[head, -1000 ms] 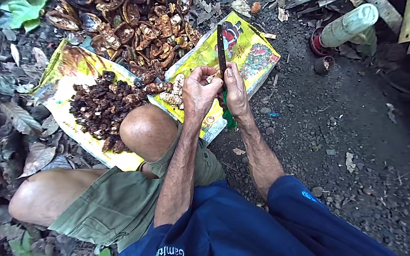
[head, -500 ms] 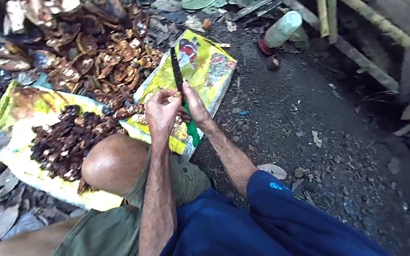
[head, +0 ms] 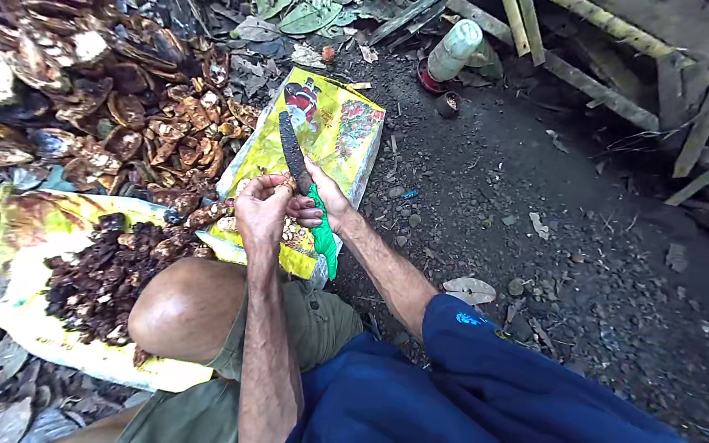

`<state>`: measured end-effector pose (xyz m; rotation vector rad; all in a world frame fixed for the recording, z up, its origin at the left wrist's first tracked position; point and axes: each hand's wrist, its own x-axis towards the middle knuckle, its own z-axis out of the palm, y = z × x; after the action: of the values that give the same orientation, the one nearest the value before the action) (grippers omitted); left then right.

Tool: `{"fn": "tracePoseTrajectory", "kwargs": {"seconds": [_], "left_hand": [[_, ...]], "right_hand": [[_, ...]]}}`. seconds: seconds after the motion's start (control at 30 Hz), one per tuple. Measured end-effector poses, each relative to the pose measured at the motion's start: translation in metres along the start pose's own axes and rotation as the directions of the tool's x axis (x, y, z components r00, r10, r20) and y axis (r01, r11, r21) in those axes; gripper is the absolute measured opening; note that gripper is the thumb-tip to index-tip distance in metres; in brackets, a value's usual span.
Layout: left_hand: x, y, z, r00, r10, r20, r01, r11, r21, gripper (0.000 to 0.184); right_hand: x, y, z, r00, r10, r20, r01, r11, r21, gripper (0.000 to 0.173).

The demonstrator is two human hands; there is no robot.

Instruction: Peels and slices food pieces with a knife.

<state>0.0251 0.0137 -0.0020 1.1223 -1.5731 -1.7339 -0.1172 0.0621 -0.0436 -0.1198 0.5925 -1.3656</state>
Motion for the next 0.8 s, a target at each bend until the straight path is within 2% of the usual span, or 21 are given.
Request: {"fn": "tracePoseTrajectory", "kwargs": {"seconds": [0.17, 0.3, 0.37, 0.4, 0.47, 0.53, 0.67, 0.8], "left_hand": [[0.002, -0.002, 0.004, 1.000, -0.005, 0.012, 0.006, 0.994, -0.110, 0.018], [0.003, 0.002, 0.003, 0.996, 0.071, 0.052, -0.045, 0.918, -0.394, 0.017], [0.002, 0.005, 0.002, 0.993, 0.101, 0.062, -0.062, 0.892, -0.448, 0.017], [0.002, 0.005, 0.002, 0.993, 0.105, 0.058, -0.067, 0.888, -0.455, 0.017], [0.001, 0.002, 0.002, 0.994, 0.093, 0.053, -0.060, 0.895, -0.442, 0.019], [0.004, 0.001, 0.004, 0.998, 0.061, 0.019, -0.047, 0.904, -0.425, 0.025], [0.018, -0.002, 0.007, 0.995, 0.039, -0.089, -0.076, 0.884, -0.461, 0.023], [0.020, -0.004, 0.005, 0.989, 0.001, -0.151, -0.067, 0.900, -0.431, 0.022]], "right_hand": [[0.000, 0.006, -0.009, 0.991, -0.027, 0.130, 0.001, 0.980, 0.197, 0.067], [0.001, 0.011, -0.013, 0.972, -0.156, 0.178, 0.098, 0.951, 0.293, 0.065], [0.004, 0.009, -0.018, 0.986, -0.144, 0.088, 0.125, 0.974, 0.189, 0.067], [0.005, 0.008, -0.018, 0.994, -0.102, -0.046, 0.105, 0.992, 0.067, 0.069], [0.011, 0.009, -0.018, 0.949, -0.072, -0.307, -0.003, 0.972, -0.236, 0.061], [0.017, 0.011, -0.025, 0.891, -0.087, -0.447, -0.127, 0.895, -0.428, 0.053], [0.025, 0.011, -0.034, 0.870, -0.132, -0.476, -0.234, 0.738, -0.632, 0.048], [0.029, 0.009, -0.030, 0.840, -0.167, -0.516, -0.294, 0.659, -0.692, 0.052]]}}
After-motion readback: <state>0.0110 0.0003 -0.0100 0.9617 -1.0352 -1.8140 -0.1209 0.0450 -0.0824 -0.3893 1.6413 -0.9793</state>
